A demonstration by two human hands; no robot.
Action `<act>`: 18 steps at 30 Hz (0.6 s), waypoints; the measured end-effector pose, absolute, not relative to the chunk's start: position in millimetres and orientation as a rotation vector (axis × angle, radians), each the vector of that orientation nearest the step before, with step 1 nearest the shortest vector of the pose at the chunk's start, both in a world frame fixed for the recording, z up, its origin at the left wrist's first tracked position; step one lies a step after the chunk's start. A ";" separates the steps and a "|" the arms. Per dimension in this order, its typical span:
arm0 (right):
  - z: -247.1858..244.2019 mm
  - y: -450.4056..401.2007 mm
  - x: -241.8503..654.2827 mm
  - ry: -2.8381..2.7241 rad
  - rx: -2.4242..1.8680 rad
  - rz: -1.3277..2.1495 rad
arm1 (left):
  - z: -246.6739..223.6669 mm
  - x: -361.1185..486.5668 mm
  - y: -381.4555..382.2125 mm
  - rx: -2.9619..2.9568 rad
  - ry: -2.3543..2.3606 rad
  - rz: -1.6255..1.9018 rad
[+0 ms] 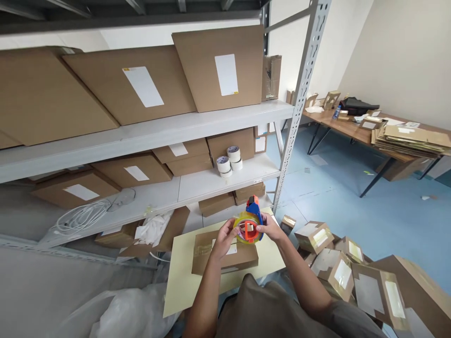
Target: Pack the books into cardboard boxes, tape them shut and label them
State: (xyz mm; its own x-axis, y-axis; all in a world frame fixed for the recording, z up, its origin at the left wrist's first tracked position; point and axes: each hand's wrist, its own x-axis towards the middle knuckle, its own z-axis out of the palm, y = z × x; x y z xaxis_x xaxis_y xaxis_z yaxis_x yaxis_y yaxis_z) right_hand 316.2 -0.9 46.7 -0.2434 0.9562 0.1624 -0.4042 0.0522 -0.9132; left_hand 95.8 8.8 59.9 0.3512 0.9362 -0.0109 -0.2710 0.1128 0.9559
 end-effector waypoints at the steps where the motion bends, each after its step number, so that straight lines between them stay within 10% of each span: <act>1: 44.4 -1.5 312.2 -1.103 -0.658 1.502 | 56.4 95.9 10.2 1.092 0.765 1.045; 18: 38.3 -11.0 320.8 -1.329 -0.902 1.444 | 78.2 93.9 57.2 1.225 0.997 0.900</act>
